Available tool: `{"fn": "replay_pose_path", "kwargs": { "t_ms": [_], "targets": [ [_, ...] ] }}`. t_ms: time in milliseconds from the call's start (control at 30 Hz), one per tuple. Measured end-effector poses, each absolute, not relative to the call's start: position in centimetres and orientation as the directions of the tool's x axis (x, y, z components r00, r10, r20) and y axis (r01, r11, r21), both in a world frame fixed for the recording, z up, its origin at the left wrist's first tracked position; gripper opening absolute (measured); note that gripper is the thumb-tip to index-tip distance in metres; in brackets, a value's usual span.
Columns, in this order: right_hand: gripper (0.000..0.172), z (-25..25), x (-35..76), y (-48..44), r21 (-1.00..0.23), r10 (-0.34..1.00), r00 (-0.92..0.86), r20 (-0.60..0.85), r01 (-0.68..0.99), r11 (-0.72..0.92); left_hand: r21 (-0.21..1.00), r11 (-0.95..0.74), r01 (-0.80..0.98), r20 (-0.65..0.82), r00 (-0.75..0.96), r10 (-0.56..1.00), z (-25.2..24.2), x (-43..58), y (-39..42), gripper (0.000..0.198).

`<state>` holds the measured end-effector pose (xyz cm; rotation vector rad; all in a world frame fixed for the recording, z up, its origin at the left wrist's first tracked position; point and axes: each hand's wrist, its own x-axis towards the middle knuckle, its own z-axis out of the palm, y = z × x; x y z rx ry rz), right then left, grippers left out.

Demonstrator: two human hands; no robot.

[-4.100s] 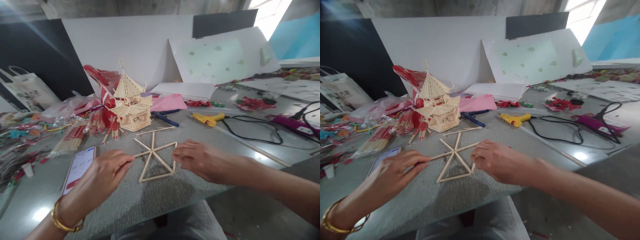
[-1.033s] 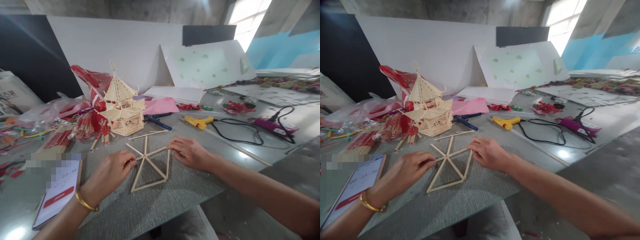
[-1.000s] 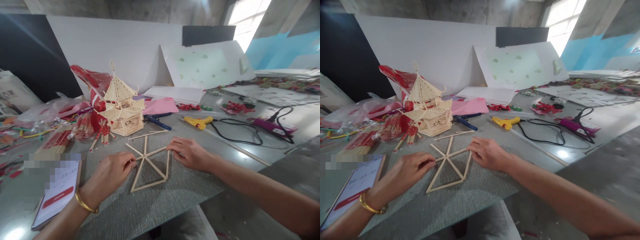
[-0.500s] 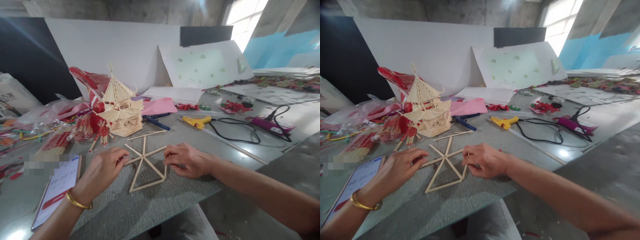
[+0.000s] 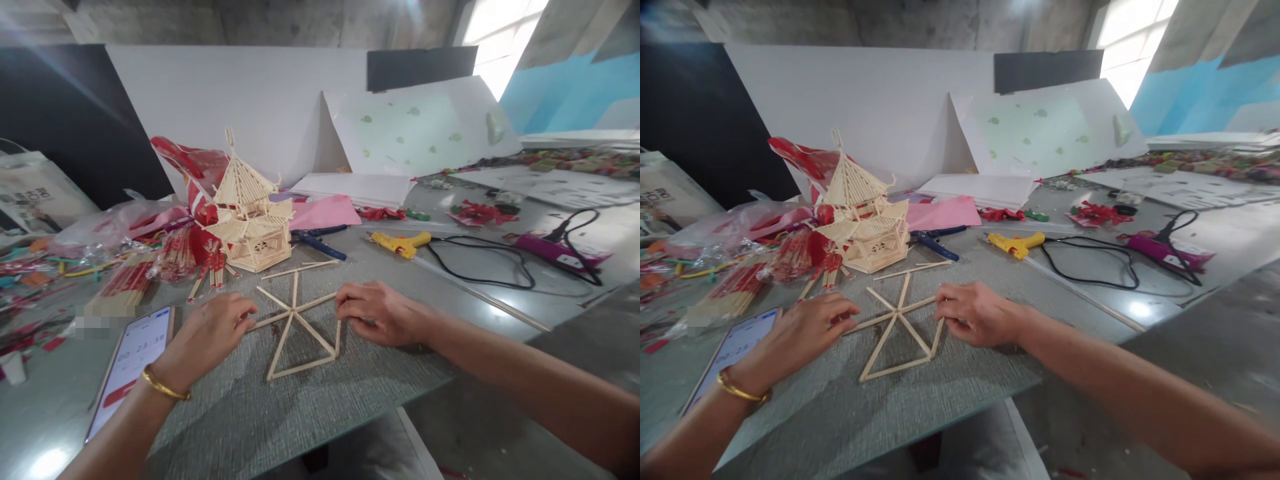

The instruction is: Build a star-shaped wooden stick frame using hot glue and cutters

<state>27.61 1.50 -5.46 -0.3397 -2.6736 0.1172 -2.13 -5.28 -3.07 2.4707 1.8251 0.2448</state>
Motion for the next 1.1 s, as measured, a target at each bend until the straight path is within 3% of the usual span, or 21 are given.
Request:
{"fn": "replay_pose_path", "kwargs": {
  "t_ms": [367,667,967,1100],
  "targets": [
    [0.023,-5.5,27.7,1.6,-0.14,0.236,-0.878,0.416,0.195,0.971,0.105,-0.278,0.955,0.087,0.269,0.959,-2.9,-2.0,-5.4,0.018],
    [0.021,-5.7,28.0,2.5,-0.106,0.341,-0.705,0.622,0.355,0.929,0.083,-0.253,0.964,0.243,0.227,0.943,-3.4,-3.5,-4.5,0.025],
    [0.02,-5.6,27.9,2.5,-0.109,0.383,-0.797,0.467,0.378,0.92,0.093,-0.275,0.957,0.327,0.232,0.916,-4.2,-2.4,-4.6,0.024],
    [0.019,-6.1,28.1,2.9,-0.124,0.479,-0.721,0.501,0.488,0.864,0.092,-0.293,0.952,0.293,0.255,0.921,-4.0,-2.0,-4.7,0.023]
  ]
}}
